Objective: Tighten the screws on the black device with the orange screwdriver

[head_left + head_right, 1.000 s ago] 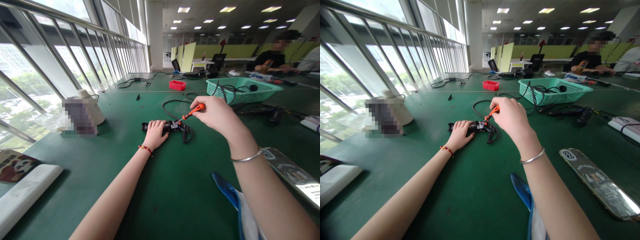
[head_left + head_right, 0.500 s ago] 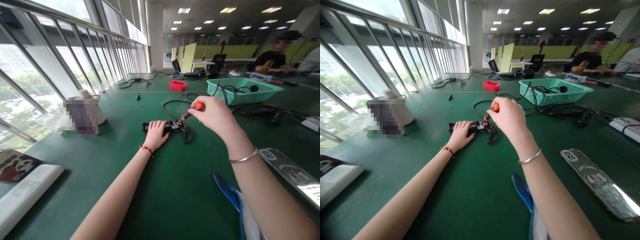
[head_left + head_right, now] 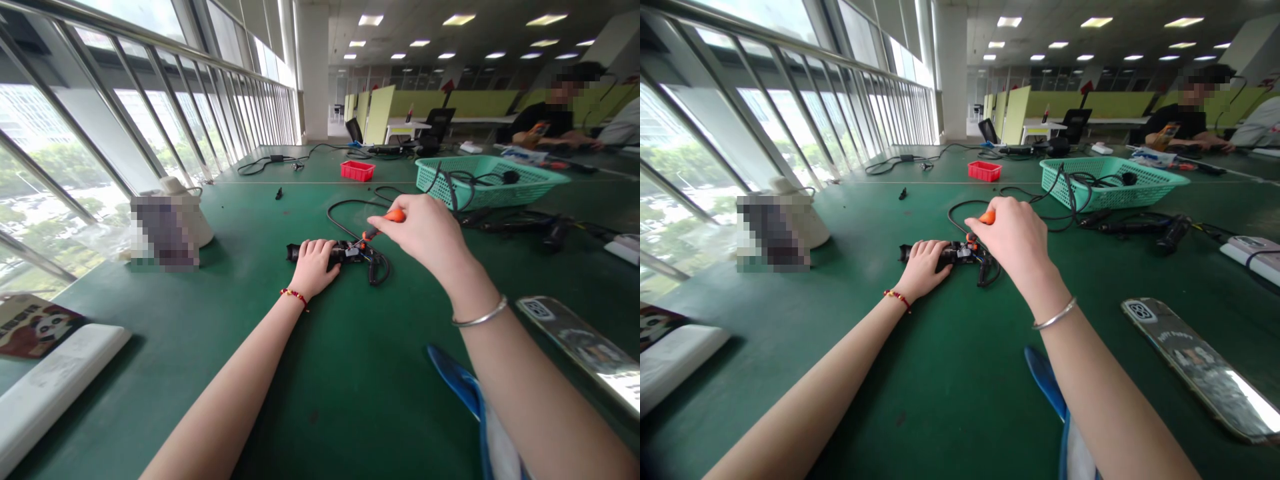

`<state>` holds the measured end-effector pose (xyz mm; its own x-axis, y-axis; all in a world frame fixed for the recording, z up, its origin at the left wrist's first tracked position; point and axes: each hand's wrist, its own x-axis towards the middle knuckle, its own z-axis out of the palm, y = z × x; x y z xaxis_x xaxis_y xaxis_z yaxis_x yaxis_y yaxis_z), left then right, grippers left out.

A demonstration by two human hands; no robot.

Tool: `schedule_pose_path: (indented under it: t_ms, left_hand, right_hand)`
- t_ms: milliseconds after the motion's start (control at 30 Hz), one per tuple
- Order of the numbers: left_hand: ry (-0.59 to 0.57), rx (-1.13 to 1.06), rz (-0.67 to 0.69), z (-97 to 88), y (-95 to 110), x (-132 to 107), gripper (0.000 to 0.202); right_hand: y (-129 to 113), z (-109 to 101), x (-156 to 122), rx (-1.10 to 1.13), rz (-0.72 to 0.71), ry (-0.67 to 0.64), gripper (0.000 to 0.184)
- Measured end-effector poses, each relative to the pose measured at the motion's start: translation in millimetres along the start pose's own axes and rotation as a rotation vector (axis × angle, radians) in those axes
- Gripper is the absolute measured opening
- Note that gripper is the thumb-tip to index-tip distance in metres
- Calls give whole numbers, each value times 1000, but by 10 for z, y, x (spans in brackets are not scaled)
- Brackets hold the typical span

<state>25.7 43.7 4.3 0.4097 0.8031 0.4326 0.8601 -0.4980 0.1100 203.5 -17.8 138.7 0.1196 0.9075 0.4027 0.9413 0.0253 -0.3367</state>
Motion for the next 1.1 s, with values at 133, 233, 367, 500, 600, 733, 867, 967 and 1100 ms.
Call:
schedule_pose_path:
  t_ms: [133, 233, 367, 500, 600, 733, 867, 967, 1100]
  left_hand:
    - [2, -3, 0, -4, 3, -1, 44]
    - [1, -6, 1, -8, 4, -2, 44]
    - [1, -23, -2, -11, 2, 0, 43]
    - [-1, -12, 2, -8, -3, -2, 44]
    - [-6, 0, 2, -8, -3, -3, 44]
    - [-9, -1, 0, -9, -2, -1, 45]
    - [-1, 2, 3, -7, -3, 2, 45]
    - [-2, 1, 5, -10, -1, 2, 44]
    - [-4, -4, 3, -14, 0, 1, 44]
  right_hand:
    - [-2, 15, 15, 24, -17, -28, 13]
    - [42, 44, 27, 38, -80, 28, 12]
    - [58, 30, 34, -29, 5, 30, 22]
    - [59, -1, 46, 52, 13, -33, 22]
    - [100, 9, 70, 94, -95, -35, 9]
    - [124, 4, 75, 58, -108, -41, 9]
    - [74, -33, 44, 30, 0, -91, 30]
    - [58, -33, 43, 36, -37, -73, 22]
    - [76, 0, 66, 89, -184, -65, 10]
